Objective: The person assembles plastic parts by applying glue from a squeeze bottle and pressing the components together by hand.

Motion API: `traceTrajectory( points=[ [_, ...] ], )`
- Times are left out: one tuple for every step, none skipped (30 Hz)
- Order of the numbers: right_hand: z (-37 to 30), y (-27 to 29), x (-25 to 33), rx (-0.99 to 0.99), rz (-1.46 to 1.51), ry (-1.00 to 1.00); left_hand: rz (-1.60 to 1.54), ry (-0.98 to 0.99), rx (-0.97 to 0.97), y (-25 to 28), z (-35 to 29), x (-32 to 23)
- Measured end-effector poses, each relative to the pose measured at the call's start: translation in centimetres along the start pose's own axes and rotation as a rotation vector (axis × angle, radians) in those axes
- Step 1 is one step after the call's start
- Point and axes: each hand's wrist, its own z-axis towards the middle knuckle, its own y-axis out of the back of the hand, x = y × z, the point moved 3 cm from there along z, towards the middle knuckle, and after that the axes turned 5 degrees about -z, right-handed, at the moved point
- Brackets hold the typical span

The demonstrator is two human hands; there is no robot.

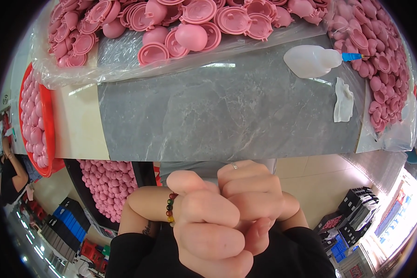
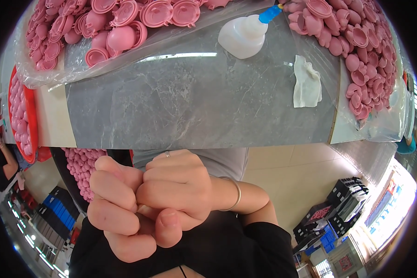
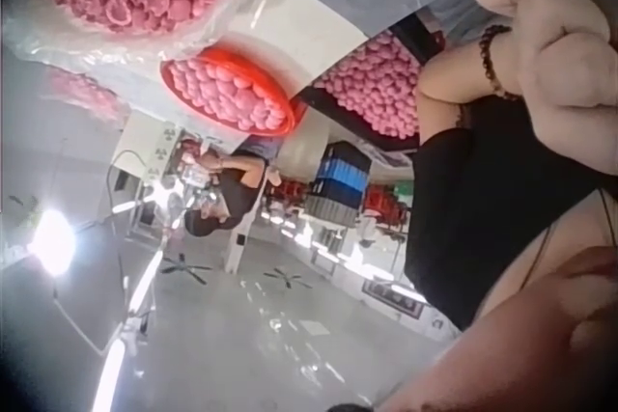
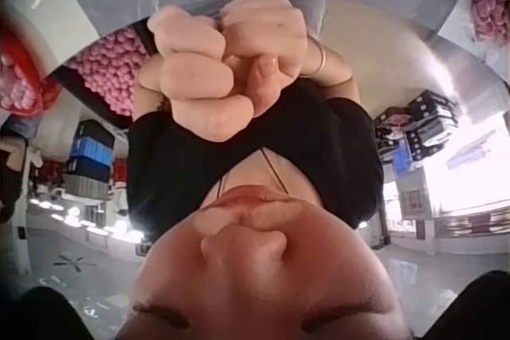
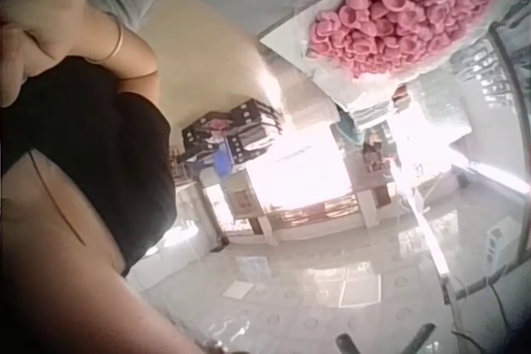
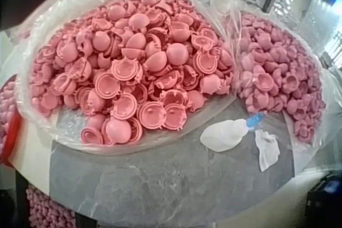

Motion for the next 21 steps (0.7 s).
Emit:
traceTrajectory(
  points=[
    [0.0, 0.0, 0.0, 0.026, -0.003, 0.004, -0.008, -0.006, 0.009, 0.0, 0.0, 0.0],
    [0.0, 0.1, 0.0, 0.026, -0.002, 0.004, -0.007, -0.006, 0.009, 0.2, 0.1, -0.1],
    [0.0, 0.1, 0.1, 0.042, -0.024, 0.007, 0.016, 0.017, 0.044, 0.3, 0.2, -0.2],
    [0.0, 0.1, 0.1, 0.057, -0.046, 0.009, 0.040, 0.040, 0.079, 0.4, 0.2, -0.2],
    [0.0, 0.2, 0.0, 0.055, -0.050, 0.010, 0.036, 0.040, 0.079, 0.5, 0.1, -0.1],
    [-0.1, 0.3, -0.2, 0.047, -0.034, 0.037, 0.053, -0.015, 0.080, 0.5, 0.0, -0.2],
    [-0.1, 0.4, -0.3, 0.039, -0.018, 0.063, 0.070, -0.069, 0.081, 0.5, -0.2, -0.2],
    [0.0, 0.5, -0.3, 0.040, -0.016, 0.063, 0.073, -0.069, 0.081, 0.5, -0.3, -0.1],
    [0.1, 0.5, -0.2, 0.062, -0.010, 0.070, 0.065, -0.101, 0.015, 0.6, -0.4, 0.0],
    [0.1, 0.5, -0.2, 0.083, -0.003, 0.078, 0.056, -0.133, -0.051, 0.6, -0.4, 0.1],
    [0.1, 0.6, -0.1, 0.085, -0.003, 0.080, 0.057, -0.135, -0.051, 0.0, -0.5, 0.2],
    [0.0, 0.6, 0.0, 0.087, 0.024, 0.075, 0.071, -0.179, -0.202, -0.4, -0.6, 0.2],
    [0.0, 0.5, 0.1, 0.090, 0.051, 0.071, 0.085, -0.223, -0.352, -0.5, -0.7, 0.2],
    [-0.1, 0.6, 0.0, 0.090, 0.052, 0.070, 0.086, -0.222, -0.352, -0.6, -0.7, 0.4],
    [0.0, 0.6, -0.1, 0.097, 0.066, 0.069, 0.044, -0.263, -0.391, -0.5, -0.7, 0.5],
    [-0.1, 0.6, -0.2, 0.104, 0.081, 0.070, 0.002, -0.305, -0.430, -0.5, -0.7, 0.5],
    [-0.1, 0.6, -0.2, 0.103, 0.080, 0.069, 0.001, -0.304, -0.430, -0.7, -0.6, 0.7],
    [-0.2, 0.5, -0.2, 0.091, 0.080, 0.071, -0.002, -0.315, -0.453, -1.0, -0.4, 0.8],
    [-0.2, 0.5, -0.3, 0.078, 0.080, 0.073, -0.004, -0.326, -0.477, -1.3, -0.2, 0.9],
    [-0.2, 0.4, -0.2, 0.079, 0.081, 0.074, -0.005, -0.339, -0.500, -1.6, 0.0, 0.9],
    [-0.2, 0.4, -0.2, 0.075, 0.078, 0.073, -0.006, -0.352, -0.523, -2.0, 0.2, 1.0]
  ],
)
